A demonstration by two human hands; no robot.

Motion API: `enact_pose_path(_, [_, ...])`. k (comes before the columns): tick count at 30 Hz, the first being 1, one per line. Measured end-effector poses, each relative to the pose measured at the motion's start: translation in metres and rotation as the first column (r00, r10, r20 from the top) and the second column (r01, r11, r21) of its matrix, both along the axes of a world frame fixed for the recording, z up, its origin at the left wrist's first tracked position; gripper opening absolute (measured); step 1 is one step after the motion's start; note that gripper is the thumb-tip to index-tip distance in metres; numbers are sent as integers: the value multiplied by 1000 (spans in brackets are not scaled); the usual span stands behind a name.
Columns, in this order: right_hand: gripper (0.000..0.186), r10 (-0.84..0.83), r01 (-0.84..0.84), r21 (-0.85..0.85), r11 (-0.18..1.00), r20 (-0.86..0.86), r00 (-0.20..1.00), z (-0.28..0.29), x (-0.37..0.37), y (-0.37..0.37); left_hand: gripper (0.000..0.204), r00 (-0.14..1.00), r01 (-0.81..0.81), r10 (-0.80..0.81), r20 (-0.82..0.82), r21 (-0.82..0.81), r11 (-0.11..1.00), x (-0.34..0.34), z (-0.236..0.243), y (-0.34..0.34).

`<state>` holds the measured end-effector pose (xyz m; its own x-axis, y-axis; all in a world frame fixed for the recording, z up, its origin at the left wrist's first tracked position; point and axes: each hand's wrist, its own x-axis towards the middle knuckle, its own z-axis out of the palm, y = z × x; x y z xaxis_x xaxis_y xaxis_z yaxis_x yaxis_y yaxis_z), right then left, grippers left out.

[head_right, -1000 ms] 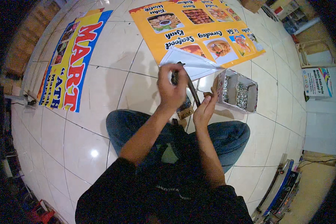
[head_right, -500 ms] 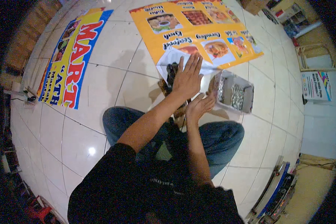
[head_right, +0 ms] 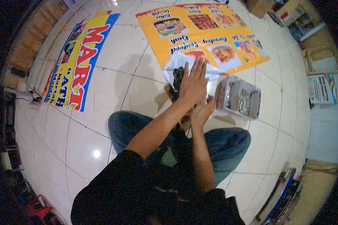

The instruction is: Installing metal grommets into the corners of a vinyl banner using a manual punch tool.

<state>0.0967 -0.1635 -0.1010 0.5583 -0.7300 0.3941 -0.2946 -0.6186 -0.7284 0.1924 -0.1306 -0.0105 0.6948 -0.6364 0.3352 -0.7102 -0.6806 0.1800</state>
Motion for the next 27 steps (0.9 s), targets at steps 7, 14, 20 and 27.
enact_pose_path(7, [24,143,-140,165,976,-8,990,55,-10,0,58,985,83,-137,-107,-402,912,9,-10,10])
enact_pose_path(14, [25,570,-471,687,553,100,815,115,-9,-52,24,805,-511,145,-575,-547,663,66,-119,120])
enact_pose_path(20, [59,671,-420,666,617,-165,723,29,50,-31,22,515,-733,116,-849,-366,574,82,-212,145])
enact_pose_path(27, [59,886,-653,636,412,-113,449,-7,58,-49,20,606,-675,110,-788,-436,595,84,-215,138])
